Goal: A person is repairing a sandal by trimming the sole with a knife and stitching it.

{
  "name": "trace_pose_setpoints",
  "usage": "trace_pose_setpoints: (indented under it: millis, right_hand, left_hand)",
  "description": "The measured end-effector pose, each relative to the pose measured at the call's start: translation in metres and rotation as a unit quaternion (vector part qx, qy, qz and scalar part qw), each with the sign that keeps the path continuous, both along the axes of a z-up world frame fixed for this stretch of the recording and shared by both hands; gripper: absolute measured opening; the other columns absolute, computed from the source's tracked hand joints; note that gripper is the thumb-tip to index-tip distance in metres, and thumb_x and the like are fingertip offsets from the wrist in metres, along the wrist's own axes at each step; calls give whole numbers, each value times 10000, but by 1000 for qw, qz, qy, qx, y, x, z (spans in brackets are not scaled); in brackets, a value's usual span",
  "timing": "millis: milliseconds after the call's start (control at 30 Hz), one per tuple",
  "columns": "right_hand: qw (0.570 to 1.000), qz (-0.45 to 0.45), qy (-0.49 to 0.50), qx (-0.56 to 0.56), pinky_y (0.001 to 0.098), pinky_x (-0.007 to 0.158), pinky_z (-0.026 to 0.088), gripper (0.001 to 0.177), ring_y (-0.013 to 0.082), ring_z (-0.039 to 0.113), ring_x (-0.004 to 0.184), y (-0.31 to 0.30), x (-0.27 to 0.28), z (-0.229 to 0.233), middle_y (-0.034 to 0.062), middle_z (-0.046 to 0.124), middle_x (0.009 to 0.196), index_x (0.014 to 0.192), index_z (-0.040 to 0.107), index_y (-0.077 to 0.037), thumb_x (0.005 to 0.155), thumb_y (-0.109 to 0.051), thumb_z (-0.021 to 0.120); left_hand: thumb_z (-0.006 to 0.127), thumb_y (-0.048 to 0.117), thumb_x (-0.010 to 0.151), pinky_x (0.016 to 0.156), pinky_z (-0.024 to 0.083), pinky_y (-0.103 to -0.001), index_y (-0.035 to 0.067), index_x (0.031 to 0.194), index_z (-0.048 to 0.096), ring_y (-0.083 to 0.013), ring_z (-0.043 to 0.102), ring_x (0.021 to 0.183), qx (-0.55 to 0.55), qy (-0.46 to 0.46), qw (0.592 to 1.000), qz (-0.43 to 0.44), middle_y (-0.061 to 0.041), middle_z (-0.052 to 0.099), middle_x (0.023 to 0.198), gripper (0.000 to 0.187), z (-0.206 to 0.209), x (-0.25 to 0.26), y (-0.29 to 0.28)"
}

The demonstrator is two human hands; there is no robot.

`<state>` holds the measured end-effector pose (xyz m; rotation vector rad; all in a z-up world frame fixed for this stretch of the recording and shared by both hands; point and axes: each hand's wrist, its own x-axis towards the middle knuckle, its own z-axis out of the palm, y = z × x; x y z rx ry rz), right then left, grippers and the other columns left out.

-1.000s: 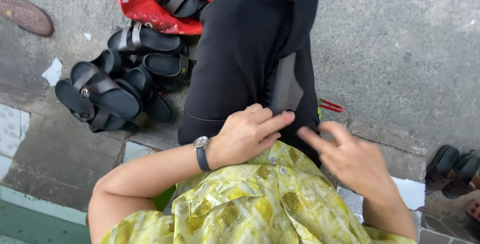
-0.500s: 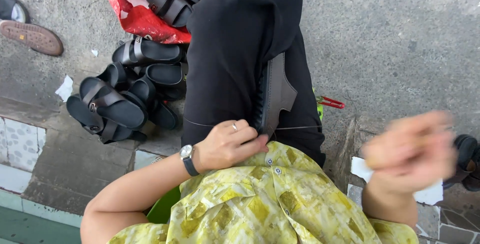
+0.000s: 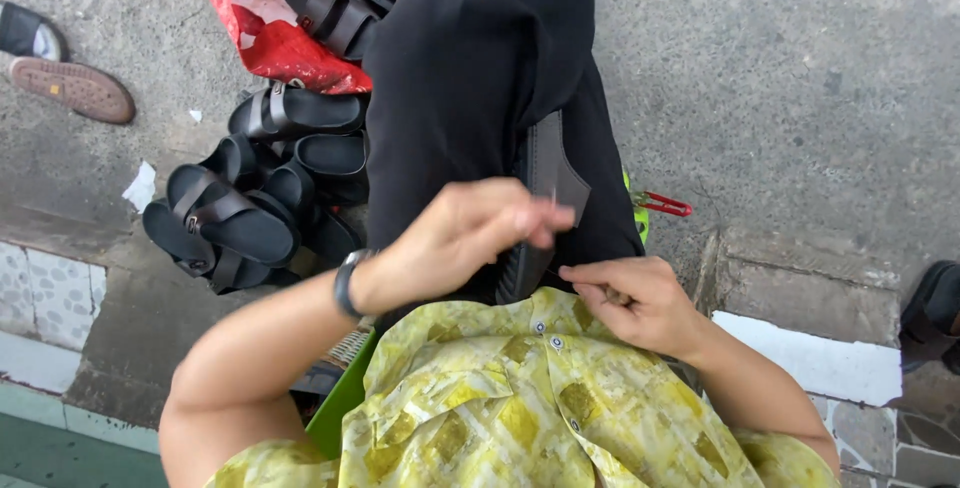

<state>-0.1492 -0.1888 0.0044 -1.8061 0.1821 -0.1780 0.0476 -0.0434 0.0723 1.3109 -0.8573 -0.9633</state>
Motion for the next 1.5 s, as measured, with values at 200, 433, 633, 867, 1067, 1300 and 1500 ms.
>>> trace_pose_setpoints:
  millis: [200,433,633,867,1067,1300,1500]
  right_hand:
    - [999,9,-20,32,248,378,493,230,175,625,456,-4,19,-2,84,657,546,955,756,-34,769,29,637]
    - [919,139,16,-369,288,443,424,437,168,527,576,-14,8,11,17,546,1071,1341,466,-228,926,-93,478]
    - [909,140,-7,-393,295,495,485,433,180,592,673,-14,17,17,21,551,1009,1346,524,-223,938,-91,469]
    - [849,164,0,-503,264,479,488,416,132,563,641,-14,18,26,-6,520,891,1296,565,-206,897,-120,484]
    - [842,108,-65,-525,303,514,496,233,208,608,711,9,15,-33,19,499,850,1095,570,-78,891,-149,482]
    - [908,79,-47,-408,330,477,504,194,239,630,654,3,15,-14,31,591,868,1078,608,-72,915,-167,564]
    - [958,38,-77,-273,351,492,533,238,302,661,683,7,15,-28,113,659,873,1070,639,-4,853,-102,648]
  left_hand:
    - [468,230,1009,518,430,-185,78,850,722,-81,602,549,65,32,992,108,0,587,548,335,-3,20,-30]
    - [482,-49,950,829,453,-483,-53,937,477,-384,502,874,82,-597,793,89,-205,477,989,15,56,16,9]
    - [702,71,803,878,510,-369,-48,1259,460,-347,551,1124,133,-435,890,-39,-192,470,1226,531,-12,-28,36]
    - [782,175,764,818,541,-350,-78,1140,542,-321,617,1050,124,-444,887,-16,-181,547,1069,513,-31,-27,34]
    - [779,260,763,792,550,-373,-64,1107,572,-346,625,1019,63,-418,905,42,-193,568,1070,516,-62,-31,29]
    - [669,180,860,562,462,-318,49,776,534,-289,542,821,101,-618,779,47,-169,487,1014,206,-29,-41,41]
    - [578,23,916,426,530,-167,28,958,646,-153,654,788,28,108,994,14,-115,622,982,80,-24,-36,45]
